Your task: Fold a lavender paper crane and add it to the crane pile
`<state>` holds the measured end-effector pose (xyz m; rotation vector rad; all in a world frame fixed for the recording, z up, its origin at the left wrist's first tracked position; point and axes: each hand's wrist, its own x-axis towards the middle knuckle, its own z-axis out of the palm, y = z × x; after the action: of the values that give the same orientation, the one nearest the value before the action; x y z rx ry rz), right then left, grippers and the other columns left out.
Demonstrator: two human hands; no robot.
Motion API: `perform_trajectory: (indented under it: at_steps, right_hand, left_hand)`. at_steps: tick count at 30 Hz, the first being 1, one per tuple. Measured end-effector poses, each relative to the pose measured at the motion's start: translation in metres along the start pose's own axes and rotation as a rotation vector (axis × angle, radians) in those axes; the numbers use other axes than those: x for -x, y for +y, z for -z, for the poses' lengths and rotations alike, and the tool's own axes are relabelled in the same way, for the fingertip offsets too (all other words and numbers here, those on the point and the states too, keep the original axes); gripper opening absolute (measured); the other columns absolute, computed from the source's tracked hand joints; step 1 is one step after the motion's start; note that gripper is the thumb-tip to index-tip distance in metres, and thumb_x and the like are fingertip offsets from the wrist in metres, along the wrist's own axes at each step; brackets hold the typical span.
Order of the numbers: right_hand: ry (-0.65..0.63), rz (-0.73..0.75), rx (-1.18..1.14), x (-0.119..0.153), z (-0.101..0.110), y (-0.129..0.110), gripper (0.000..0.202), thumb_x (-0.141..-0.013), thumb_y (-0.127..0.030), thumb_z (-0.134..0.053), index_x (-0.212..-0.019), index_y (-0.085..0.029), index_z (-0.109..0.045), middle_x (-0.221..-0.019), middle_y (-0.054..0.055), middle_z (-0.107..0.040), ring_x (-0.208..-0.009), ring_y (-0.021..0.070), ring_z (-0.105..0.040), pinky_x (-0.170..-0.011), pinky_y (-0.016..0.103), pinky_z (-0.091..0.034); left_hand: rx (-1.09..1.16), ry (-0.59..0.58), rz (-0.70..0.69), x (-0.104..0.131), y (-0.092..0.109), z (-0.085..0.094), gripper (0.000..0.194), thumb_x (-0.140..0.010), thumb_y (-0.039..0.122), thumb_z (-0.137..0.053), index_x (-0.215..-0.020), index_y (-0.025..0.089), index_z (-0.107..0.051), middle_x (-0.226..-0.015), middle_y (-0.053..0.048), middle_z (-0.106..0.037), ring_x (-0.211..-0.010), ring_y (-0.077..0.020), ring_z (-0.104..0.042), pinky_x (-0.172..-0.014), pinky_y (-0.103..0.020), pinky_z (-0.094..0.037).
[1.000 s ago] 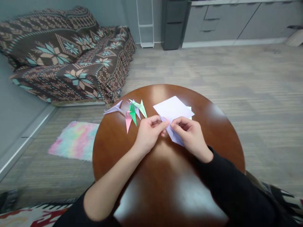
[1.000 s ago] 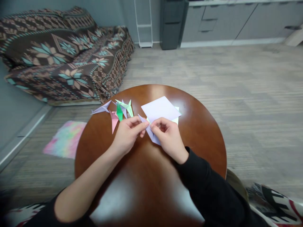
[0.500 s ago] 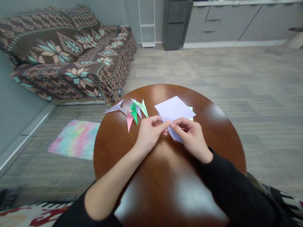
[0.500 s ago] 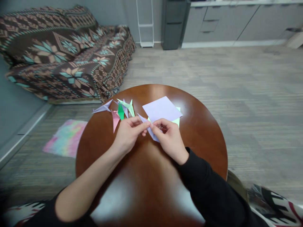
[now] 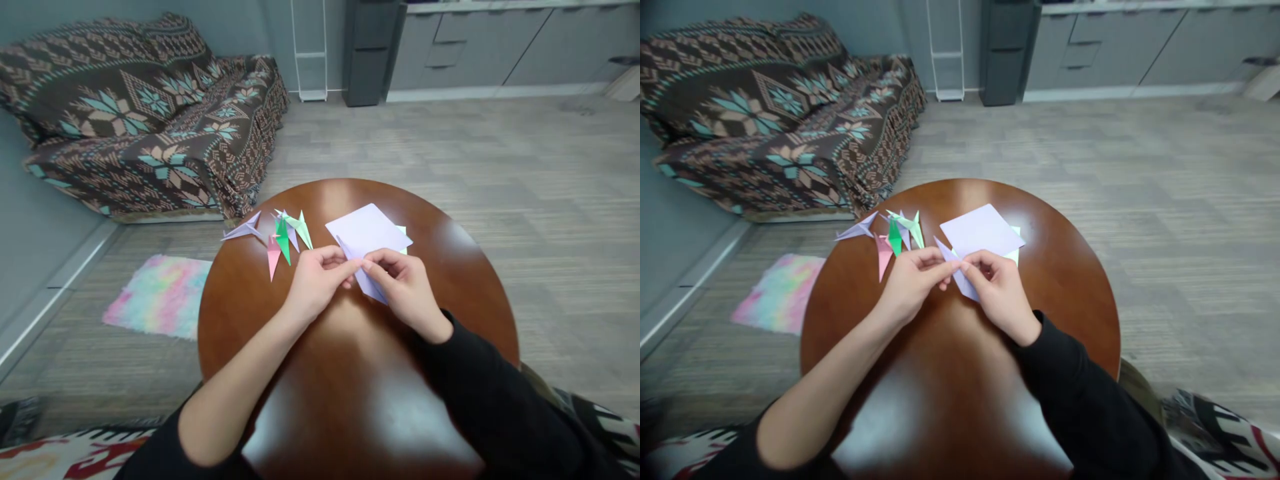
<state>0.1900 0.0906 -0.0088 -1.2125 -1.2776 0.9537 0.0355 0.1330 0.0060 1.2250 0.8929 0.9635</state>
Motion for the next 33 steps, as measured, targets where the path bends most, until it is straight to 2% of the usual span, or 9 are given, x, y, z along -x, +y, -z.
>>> perform_trajectory:
  at_steps: [9,16,20,25,31,33]
  right_hand:
    - [0.003,-0.084,-0.002,-0.0007,0.0007,-0.0008,0.022,-0.087,-0.035,-0.07,-0.077,-0.015,-0.072,-0.071,0.002,-0.07,-0.062,0.0134,-0.055,-0.06,0.026,-0.042]
    - [-0.042,-0.007,0.091,0.0007,0.001,-0.0016,0.023,-0.092,-0.034,-0.064,-0.081,-0.016,-0.072,-0.074,0.002,-0.07,-0.067,0.0144,-0.056,-0.064,0.027,-0.042]
    - [-0.059,0.009,0.154,0.0021,0.0021,-0.0021,0.026,-0.096,-0.033,-0.059,-0.08,-0.015,-0.069,-0.068,0.0,-0.061,-0.062,0.0124,-0.049,-0.059,0.026,-0.037]
    - [-0.044,0.024,0.192,0.0021,0.0033,-0.0033,0.028,-0.098,-0.03,-0.055,-0.076,-0.016,-0.065,-0.062,-0.003,-0.053,-0.058,0.0109,-0.042,-0.055,0.026,-0.033]
    - [-0.077,-0.007,0.111,0.0035,0.0014,-0.0048,0.018,-0.094,-0.032,-0.06,-0.09,-0.017,-0.068,-0.082,0.002,-0.067,-0.068,0.0142,-0.056,-0.063,0.027,-0.043]
    - [-0.073,0.012,0.141,0.0043,0.0011,-0.0041,0.016,-0.093,-0.03,-0.06,-0.086,-0.017,-0.067,-0.08,0.002,-0.066,-0.067,0.0142,-0.056,-0.063,0.027,-0.043]
  left_hand:
    - [0.013,0.069,-0.034,-0.0039,-0.0034,0.004,0.021,-0.074,0.026,-0.081,-0.068,0.013,-0.066,-0.055,0.003,-0.061,-0.048,-0.0066,-0.051,-0.051,-0.019,-0.042]
    - [-0.035,0.045,-0.001,-0.0016,-0.003,0.002,0.023,-0.074,0.03,-0.081,-0.068,0.013,-0.067,-0.05,0.004,-0.055,-0.044,-0.0064,-0.045,-0.045,-0.02,-0.032]
    - [-0.012,0.047,0.022,-0.0025,-0.0062,0.0044,0.025,-0.073,0.031,-0.082,-0.065,0.013,-0.067,-0.046,0.006,-0.05,-0.042,-0.005,-0.039,-0.044,-0.021,-0.026]
    - [0.068,0.053,0.048,-0.0048,-0.009,0.0055,0.029,-0.069,0.032,-0.085,-0.061,0.013,-0.065,-0.048,0.004,-0.055,-0.042,-0.005,-0.042,-0.045,-0.021,-0.03]
    - [0.0,0.07,0.037,-0.0025,-0.0063,0.0023,0.032,-0.071,0.033,-0.084,-0.057,0.014,-0.063,-0.047,0.003,-0.057,-0.042,-0.0068,-0.046,-0.046,-0.022,-0.033]
    - [-0.035,0.064,0.034,-0.0008,-0.0049,0.0009,0.035,-0.072,0.034,-0.083,-0.054,0.014,-0.061,-0.046,0.002,-0.057,-0.043,-0.0076,-0.047,-0.047,-0.022,-0.035]
